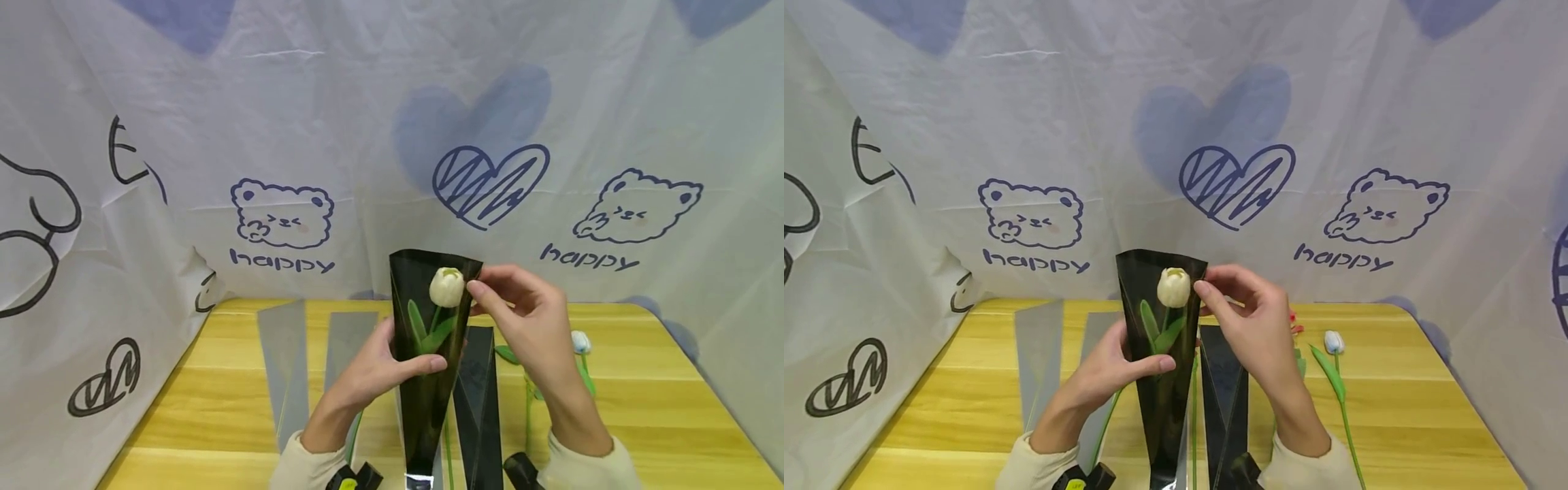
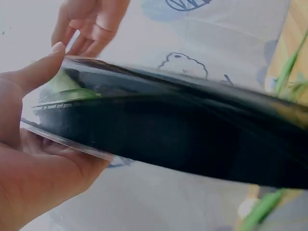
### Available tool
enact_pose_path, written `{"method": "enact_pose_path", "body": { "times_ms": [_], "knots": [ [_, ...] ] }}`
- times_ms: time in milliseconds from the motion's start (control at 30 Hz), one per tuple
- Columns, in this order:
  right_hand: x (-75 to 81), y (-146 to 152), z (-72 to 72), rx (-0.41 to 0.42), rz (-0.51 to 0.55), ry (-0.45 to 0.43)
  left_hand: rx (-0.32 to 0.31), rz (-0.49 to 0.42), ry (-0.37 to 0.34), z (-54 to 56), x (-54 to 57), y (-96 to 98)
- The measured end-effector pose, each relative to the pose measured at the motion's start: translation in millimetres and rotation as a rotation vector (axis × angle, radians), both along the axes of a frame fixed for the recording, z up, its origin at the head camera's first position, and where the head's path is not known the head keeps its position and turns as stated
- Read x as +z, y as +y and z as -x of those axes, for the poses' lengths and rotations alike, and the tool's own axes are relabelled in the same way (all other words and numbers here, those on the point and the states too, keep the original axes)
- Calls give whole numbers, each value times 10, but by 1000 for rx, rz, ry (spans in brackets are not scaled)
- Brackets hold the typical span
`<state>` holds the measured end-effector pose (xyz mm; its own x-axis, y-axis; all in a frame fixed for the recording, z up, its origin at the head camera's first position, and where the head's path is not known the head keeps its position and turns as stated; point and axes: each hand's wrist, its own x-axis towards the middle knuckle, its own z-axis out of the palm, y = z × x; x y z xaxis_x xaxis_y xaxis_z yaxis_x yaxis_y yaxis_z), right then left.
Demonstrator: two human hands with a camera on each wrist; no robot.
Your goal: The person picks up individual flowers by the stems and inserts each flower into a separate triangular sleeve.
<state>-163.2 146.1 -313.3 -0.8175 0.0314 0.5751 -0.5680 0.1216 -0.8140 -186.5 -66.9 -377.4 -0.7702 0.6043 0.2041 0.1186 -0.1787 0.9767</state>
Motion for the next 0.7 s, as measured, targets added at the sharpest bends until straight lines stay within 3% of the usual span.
{"method": "enact_pose_path", "body": {
  "times_ms": [167,300,500,633,700],
  "knots": [
    [-6,-33,39,-30,102,-4,79,97,-79,-48,-304,-37],
    [-18,-16,57,-25,136,-6,139,137,-82,-81,-470,-38],
    [-83,50,83,37,179,-7,222,138,-53,-91,-466,-148],
    [-178,107,111,90,198,-12,298,132,-114,-68,-449,-442],
    [-253,122,122,73,212,-40,355,131,-152,-47,-446,-668]
  ]
}}
